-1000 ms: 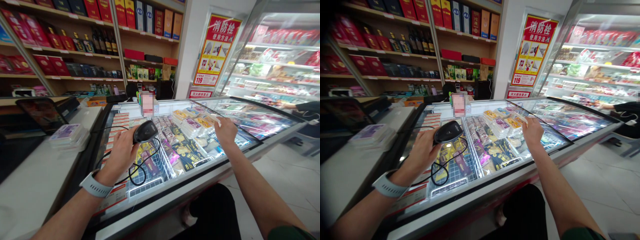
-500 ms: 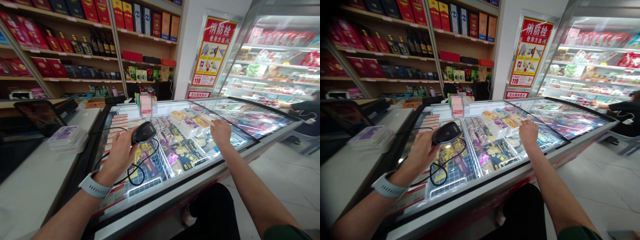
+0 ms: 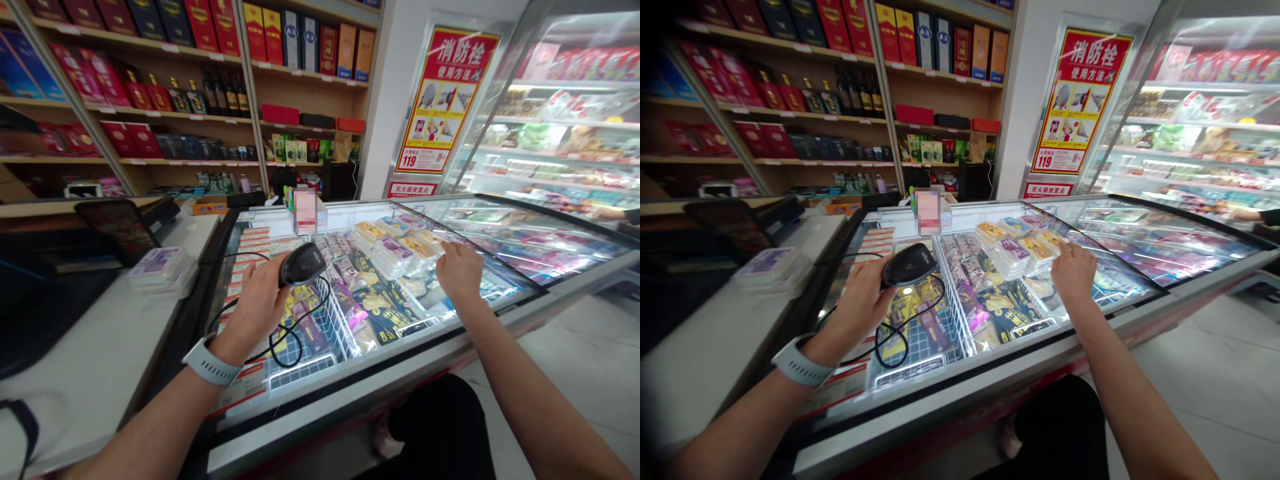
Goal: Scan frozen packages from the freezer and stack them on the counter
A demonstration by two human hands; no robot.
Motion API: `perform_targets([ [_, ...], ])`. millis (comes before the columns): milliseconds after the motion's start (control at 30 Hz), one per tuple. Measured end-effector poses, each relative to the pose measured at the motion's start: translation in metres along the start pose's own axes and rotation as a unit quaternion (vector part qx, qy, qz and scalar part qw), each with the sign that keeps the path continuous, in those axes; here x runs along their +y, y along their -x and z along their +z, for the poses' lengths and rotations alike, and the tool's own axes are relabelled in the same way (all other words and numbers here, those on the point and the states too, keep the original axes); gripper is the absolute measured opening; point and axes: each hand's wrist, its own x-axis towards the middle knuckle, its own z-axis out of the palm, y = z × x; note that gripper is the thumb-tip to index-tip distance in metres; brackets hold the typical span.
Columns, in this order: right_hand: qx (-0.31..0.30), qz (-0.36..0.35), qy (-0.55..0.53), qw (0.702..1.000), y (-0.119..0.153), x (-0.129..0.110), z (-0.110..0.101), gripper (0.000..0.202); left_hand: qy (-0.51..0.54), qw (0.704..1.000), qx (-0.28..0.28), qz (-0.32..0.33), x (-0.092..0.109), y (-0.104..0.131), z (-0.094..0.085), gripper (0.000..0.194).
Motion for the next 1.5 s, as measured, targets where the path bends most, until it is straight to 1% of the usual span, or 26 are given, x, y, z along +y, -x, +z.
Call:
perform_targets([
  [233, 0.02, -0.011, -0.011, 1.0, 0.002, -0.013, -0.008, 0.042, 0.002, 1.0, -0.002, 0.003, 0.001, 0.0, 0.0, 0.048],
  [333, 0.033, -0.029, -0.024, 0.999, 0.0, -0.022, -0.015, 0.041, 0.002, 1.0, -0.001, 0.001, 0.001, 0.0, 0.0, 0.047],
  [467, 0.049, -0.066, -0.059, 0.995, -0.002, -0.037, -0.027, 0.04, 0.01, 1.0, 0.006, 0.015, 0.001, 0.0, -0.002, 0.048],
  [667, 0.063, -0.13, -0.116, 0.983, -0.005, -0.072, -0.042, 0.037, 0.011, 1.0, 0.005, 0.008, 0.002, -0.001, -0.003, 0.049],
  [833, 0.064, -0.165, -0.159, 0.971, -0.009, -0.106, -0.047, 0.036, 0.012, 1.0, 0.005, 0.001, 0.003, 0.0, -0.004, 0.05],
  [1000, 0.078, -0.199, -0.225, 0.951, -0.017, -0.142, -0.054, 0.036, 0.01, 1.0, -0.001, 0.004, 0.002, 0.0, -0.002, 0.048],
  [1100, 0.065, -0.216, -0.258, 0.939, -0.022, -0.166, -0.063, 0.035, 0.014, 1.0, -0.009, -0.002, 0.003, 0.0, -0.002, 0.049],
  [1233, 0.032, -0.235, -0.289, 0.928, -0.027, -0.197, -0.071, 0.034, 0.026, 0.999, -0.016, -0.014, 0.006, 0.0, -0.003, 0.05],
  [1400, -0.019, -0.256, -0.312, 0.915, -0.033, -0.229, -0.077, 0.033, 0.024, 0.999, -0.015, -0.019, 0.006, -0.001, -0.004, 0.047],
  [1500, -0.041, -0.273, -0.322, 0.906, -0.039, -0.247, -0.087, 0.031, 0.024, 0.999, -0.022, -0.019, 0.004, -0.001, -0.003, 0.048],
])
